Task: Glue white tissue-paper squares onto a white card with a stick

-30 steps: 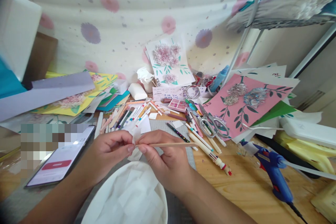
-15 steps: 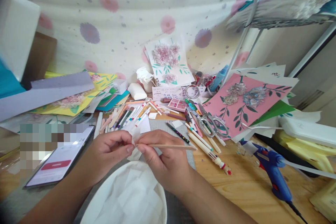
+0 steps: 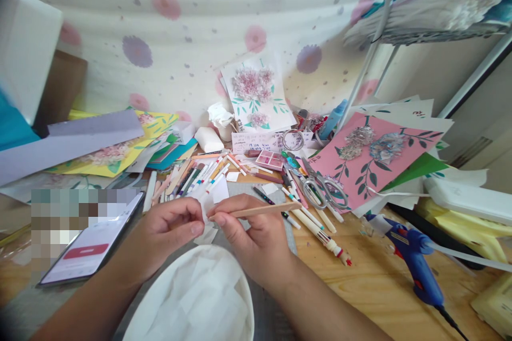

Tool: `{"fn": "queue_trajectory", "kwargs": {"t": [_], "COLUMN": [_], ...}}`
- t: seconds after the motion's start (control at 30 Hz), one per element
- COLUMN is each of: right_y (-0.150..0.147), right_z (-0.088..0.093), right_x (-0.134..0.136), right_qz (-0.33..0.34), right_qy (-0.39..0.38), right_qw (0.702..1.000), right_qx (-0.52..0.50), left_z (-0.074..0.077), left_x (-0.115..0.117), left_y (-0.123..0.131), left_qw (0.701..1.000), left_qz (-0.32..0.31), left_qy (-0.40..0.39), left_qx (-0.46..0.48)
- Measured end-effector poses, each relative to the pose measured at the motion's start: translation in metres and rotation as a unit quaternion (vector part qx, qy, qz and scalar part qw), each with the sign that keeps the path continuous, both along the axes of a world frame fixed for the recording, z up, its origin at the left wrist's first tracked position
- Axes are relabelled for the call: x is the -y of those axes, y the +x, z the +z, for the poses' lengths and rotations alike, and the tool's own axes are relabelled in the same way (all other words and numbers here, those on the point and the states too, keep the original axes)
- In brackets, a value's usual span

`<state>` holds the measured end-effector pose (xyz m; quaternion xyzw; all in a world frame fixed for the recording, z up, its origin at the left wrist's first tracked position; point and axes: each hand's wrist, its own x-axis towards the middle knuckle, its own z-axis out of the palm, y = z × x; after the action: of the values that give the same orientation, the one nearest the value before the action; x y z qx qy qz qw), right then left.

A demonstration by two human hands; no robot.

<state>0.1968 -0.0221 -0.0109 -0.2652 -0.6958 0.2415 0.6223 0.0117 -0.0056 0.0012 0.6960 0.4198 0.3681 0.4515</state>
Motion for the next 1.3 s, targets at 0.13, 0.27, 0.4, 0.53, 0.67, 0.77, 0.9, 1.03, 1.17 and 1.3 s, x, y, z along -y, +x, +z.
{"fn": "queue_trajectory", "kwargs": {"t": [0.13, 0.27, 0.4, 0.53, 0.67, 0.77, 0.9, 1.03, 1.17, 1.3], "right_y": [-0.001, 0.0, 0.001, 0.002, 0.003, 0.005, 0.007, 0.008, 0.008, 0.003], "right_z": [0.001, 0.0, -0.001, -0.001, -0.001, -0.001, 0.0, 0.001, 0.002, 0.003], "right_x": [0.0, -0.002, -0.003, -0.006, -0.009, -0.012, -0.012, -0.01, -0.007, -0.005], "right_qz": [0.006, 0.0, 0.011, 0.036, 0.042, 0.031, 0.034, 0.056, 0.076, 0.069], "right_qy": [0.029, 0.022, -0.042, -0.07, -0.079, -0.08, -0.086, -0.094, -0.077, -0.027], "right_qw": [0.999, 0.999, 0.999, 0.995, 0.993, 0.993, 0.992, 0.99, 0.992, 0.997], "right_qx": [0.033, 0.029, -0.015, -0.053, -0.081, -0.08, -0.081, -0.089, -0.07, -0.014], "left_z": [0.0, 0.002, 0.003, 0.002, 0.001, 0.0, -0.001, 0.001, 0.003, 0.002], "left_x": [0.001, 0.002, 0.002, 0.001, 0.0, -0.001, -0.002, -0.002, -0.003, -0.004], "left_y": [0.002, 0.004, 0.004, 0.002, 0.0, -0.001, 0.0, 0.001, 0.001, 0.0], "left_qw": [1.0, 0.999, 0.999, 1.0, 0.999, 0.998, 0.997, 0.998, 0.998, 0.998], "left_qz": [0.023, 0.038, 0.035, 0.025, 0.016, 0.008, -0.001, 0.001, 0.023, 0.034], "left_qy": [-0.01, -0.009, -0.005, -0.005, -0.025, -0.047, -0.056, -0.064, -0.06, -0.054], "left_qx": [-0.011, -0.027, -0.023, -0.015, -0.023, -0.037, -0.045, -0.019, 0.011, 0.021]}}
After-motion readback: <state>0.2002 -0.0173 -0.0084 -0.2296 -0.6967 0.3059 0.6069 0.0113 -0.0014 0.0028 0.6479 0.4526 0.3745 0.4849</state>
